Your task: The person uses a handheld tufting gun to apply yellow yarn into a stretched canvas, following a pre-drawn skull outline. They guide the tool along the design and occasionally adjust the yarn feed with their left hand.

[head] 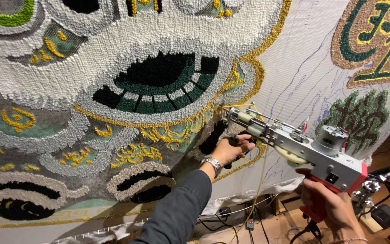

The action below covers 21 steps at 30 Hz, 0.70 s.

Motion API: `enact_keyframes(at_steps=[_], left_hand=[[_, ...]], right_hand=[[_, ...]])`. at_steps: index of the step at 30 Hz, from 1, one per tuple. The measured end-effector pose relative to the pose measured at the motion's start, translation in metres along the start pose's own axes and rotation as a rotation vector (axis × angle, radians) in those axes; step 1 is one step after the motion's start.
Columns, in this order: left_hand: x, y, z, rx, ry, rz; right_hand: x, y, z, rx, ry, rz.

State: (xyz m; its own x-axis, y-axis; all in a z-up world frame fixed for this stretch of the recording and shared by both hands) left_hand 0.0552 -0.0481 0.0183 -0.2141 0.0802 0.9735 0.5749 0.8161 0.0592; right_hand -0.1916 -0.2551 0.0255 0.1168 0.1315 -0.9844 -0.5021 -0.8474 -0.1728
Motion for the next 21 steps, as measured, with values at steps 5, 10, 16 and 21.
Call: enact_keyframes(at_steps=[5,10,16,21], left_hand=[[0.014,-0.019,0.007,0.087,-0.050,0.024],[0.023,-0.020,0.011,-0.119,0.066,-0.069],[0.049,0.005,0.022,0.053,-0.035,-0.385],[0.109,0.061,0.051,0.526,-0.440,-0.717]], right_hand=[[-0.005,0.003,0.027,0.079,-0.044,0.010],[0.000,-0.001,0.036,0.034,-0.011,-0.023],[0.035,0.004,0.018,-0.003,-0.049,-0.190],[0.041,0.003,0.028,0.059,-0.180,-0.204]])
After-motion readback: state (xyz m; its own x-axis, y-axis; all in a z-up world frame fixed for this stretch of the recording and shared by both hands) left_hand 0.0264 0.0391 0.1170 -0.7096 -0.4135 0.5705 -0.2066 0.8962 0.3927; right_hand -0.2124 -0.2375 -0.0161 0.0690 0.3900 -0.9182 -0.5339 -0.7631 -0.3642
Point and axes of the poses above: each hand's wrist, its own z-axis away from the middle knuckle, its own y-axis out of the back of the hand, x = y × z, the point moved 6 cm from there along -z, towards the middle knuckle, and after that the axes turned 1 degree about -y, right-handed, at the moved point
